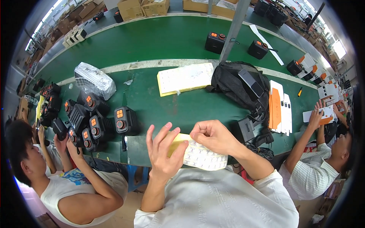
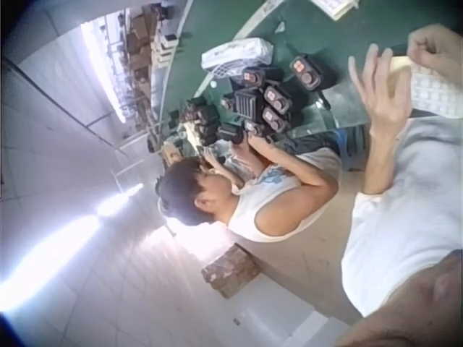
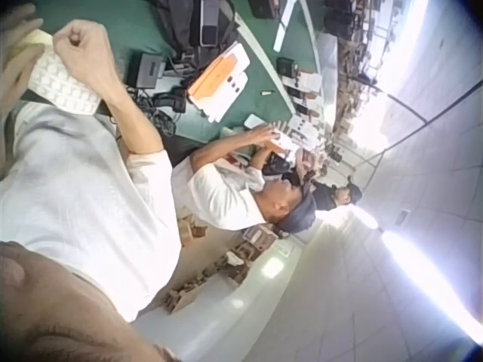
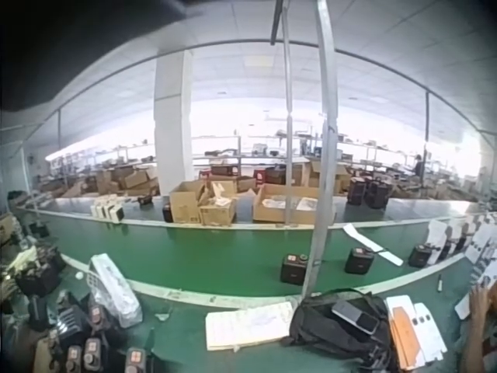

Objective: The person applies white stickers to the battery compartments of handheld electronic devices by hand, peeling them from a sticker sheet and pressing them onto each device.

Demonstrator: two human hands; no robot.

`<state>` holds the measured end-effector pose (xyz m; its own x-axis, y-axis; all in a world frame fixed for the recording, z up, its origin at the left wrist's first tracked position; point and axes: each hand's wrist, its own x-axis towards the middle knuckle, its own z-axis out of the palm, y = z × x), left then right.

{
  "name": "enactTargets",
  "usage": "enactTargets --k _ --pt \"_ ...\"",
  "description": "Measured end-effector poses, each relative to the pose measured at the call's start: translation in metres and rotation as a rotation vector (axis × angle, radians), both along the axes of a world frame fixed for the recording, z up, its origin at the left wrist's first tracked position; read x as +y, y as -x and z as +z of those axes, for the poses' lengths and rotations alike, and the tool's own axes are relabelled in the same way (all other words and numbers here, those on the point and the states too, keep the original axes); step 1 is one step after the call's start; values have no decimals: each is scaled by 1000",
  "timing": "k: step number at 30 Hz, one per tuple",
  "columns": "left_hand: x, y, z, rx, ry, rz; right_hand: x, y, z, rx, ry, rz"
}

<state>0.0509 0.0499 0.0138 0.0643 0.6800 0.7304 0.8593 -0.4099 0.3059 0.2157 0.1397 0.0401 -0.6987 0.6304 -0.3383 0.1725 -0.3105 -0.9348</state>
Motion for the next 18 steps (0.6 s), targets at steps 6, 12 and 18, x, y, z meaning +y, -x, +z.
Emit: enactTargets --k 6,12,18 --pt "-14 -8 -10 -1001 -6 -202 18 18 -26 -284 -724 -34" --pt "-36 19 -4 -1581 102 -189 33 91 -25 -327 -1214 -119" --pt "-50 43 -7 -1662 97 -242 21 217 -14 -458 -1023 88"
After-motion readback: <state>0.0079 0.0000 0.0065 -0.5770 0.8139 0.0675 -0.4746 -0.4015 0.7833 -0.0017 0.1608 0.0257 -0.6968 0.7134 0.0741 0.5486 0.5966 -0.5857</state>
